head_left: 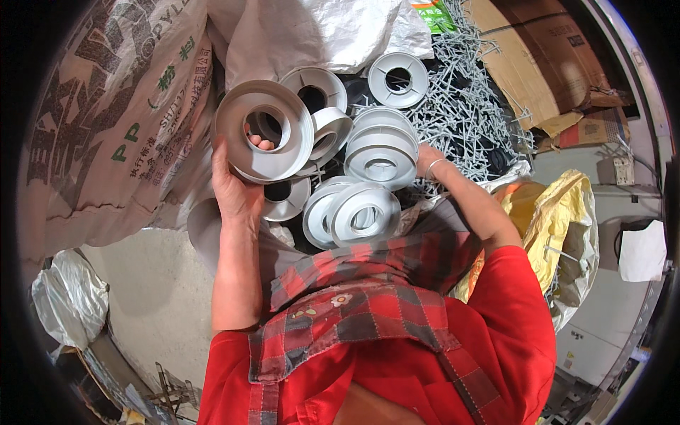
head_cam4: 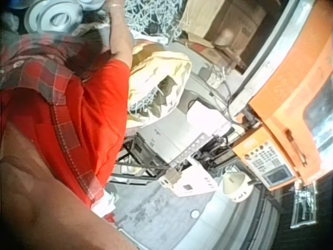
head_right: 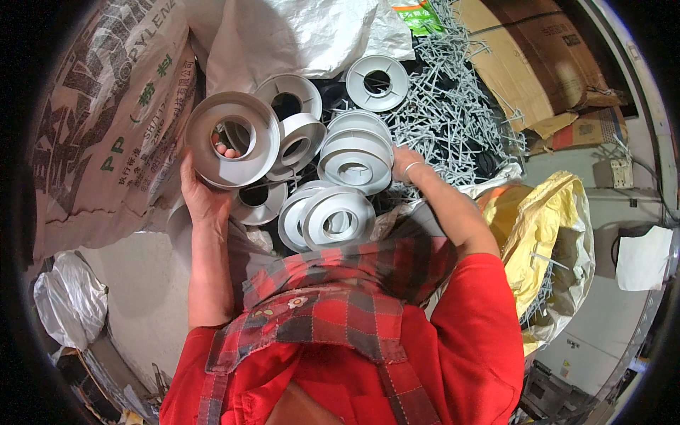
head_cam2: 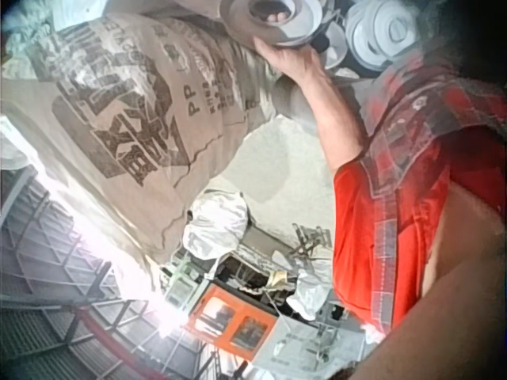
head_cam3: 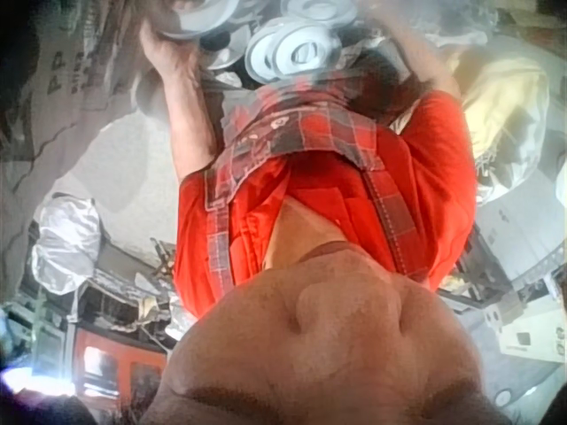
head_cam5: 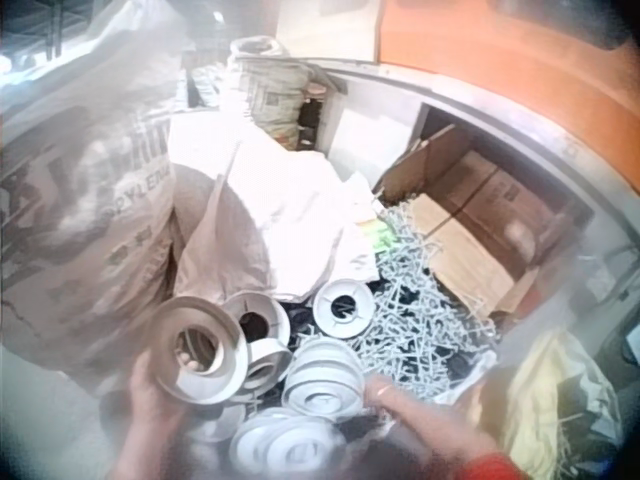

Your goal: The person sorts white circular plastic parts from a pile of scrap and places them into a large white sack. They repeatedly pick up parts, inspect them, and transfer them into the sack. The person also uses a wooden stick to move scrap material inside a machine hopper.

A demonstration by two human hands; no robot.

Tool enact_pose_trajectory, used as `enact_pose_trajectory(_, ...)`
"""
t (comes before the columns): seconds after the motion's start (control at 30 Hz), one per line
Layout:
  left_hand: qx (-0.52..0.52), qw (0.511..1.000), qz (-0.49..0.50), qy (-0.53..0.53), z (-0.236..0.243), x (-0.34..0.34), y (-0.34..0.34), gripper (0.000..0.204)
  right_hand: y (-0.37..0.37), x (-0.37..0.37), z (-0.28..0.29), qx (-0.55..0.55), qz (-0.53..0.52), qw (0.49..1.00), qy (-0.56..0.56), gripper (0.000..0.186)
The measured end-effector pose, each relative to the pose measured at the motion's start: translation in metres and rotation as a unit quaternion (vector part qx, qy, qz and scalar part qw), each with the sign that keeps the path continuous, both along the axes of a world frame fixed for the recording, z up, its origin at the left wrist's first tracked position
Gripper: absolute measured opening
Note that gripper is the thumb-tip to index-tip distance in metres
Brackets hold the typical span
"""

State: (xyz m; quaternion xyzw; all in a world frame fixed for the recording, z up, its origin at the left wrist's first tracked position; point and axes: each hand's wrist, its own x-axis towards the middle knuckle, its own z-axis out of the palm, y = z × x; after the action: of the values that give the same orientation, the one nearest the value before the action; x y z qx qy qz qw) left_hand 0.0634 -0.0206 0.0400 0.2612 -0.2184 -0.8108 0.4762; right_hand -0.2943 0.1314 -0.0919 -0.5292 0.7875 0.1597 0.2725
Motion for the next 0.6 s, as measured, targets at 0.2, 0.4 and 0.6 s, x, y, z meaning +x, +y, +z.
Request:
enact_pose_trajectory(0.2,0.017,1.000,-0.001,-0.007,0.001,0.001,-0.002,0.045,0.007,-0.028,0.069,0.014,0.037,0.998,0.056,0.053)
enact_pose_trajectory(0.4,0.029,1.000,0.005,-0.010,0.005,0.000,0.000,0.041,0.014,-0.058,0.135,-0.001,0.020,0.992,0.121,0.052)
enact_pose_trajectory(0.6,0.026,1.000,-0.013,-0.004,0.004,0.003,0.002,0.035,0.060,-0.100,0.235,-0.149,-0.113,0.976,0.109,0.071)
